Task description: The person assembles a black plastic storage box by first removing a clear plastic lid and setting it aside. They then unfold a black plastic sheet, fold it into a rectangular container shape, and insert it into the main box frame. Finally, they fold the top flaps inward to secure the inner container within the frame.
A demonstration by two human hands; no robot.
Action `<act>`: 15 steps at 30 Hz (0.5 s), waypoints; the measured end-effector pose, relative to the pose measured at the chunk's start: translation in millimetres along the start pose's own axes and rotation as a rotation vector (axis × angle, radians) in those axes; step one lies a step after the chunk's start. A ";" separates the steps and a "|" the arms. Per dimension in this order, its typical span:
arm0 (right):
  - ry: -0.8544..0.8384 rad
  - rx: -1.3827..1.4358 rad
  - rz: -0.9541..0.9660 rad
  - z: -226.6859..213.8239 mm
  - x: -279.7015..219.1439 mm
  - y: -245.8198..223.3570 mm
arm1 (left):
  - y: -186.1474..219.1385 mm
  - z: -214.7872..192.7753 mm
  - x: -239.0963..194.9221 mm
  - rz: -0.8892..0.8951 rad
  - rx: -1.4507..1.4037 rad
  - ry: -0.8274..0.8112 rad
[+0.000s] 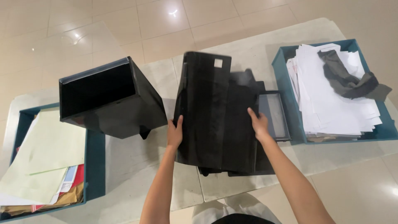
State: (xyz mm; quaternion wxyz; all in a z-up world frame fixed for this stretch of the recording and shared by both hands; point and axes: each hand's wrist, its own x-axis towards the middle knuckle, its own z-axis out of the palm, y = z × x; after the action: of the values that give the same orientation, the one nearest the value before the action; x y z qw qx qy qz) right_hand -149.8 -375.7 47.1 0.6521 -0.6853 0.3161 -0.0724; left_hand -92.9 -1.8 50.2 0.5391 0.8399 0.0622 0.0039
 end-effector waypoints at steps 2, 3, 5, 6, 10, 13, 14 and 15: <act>0.032 0.027 -0.044 2.2 11.8 -4.0 | 15.0 -7.1 2.3 -0.019 -0.044 0.005; 0.067 0.053 -0.087 2.9 18.6 -7.5 | 23.8 -10.1 4.9 -0.039 -0.089 0.007; 0.061 0.106 -0.136 4.9 15.4 -39.6 | 40.8 -10.7 10.0 0.006 -0.096 0.037; 0.051 0.157 -0.180 7.4 13.4 -55.7 | 48.7 -12.5 12.1 0.046 -0.102 0.069; -0.045 0.283 -0.207 25.3 -16.0 -123.1 | 93.3 -1.7 14.8 -0.123 0.016 -0.028; -0.123 0.295 -0.333 34.7 -16.2 -129.4 | 116.1 1.4 4.8 0.218 -0.002 0.016; -0.119 0.253 -0.426 33.1 -9.4 -122.5 | 112.3 2.7 6.5 0.220 0.016 0.073; -0.115 0.211 -0.520 31.4 -2.3 -115.8 | 108.7 4.3 8.5 0.222 0.034 0.130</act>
State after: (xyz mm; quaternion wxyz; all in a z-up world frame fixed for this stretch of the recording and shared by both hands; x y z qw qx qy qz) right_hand -96.3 -353.7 152.2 0.6961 -0.6748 0.0832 -0.2308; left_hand -73.3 -49.5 146.4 0.5159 0.8487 0.0037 0.1168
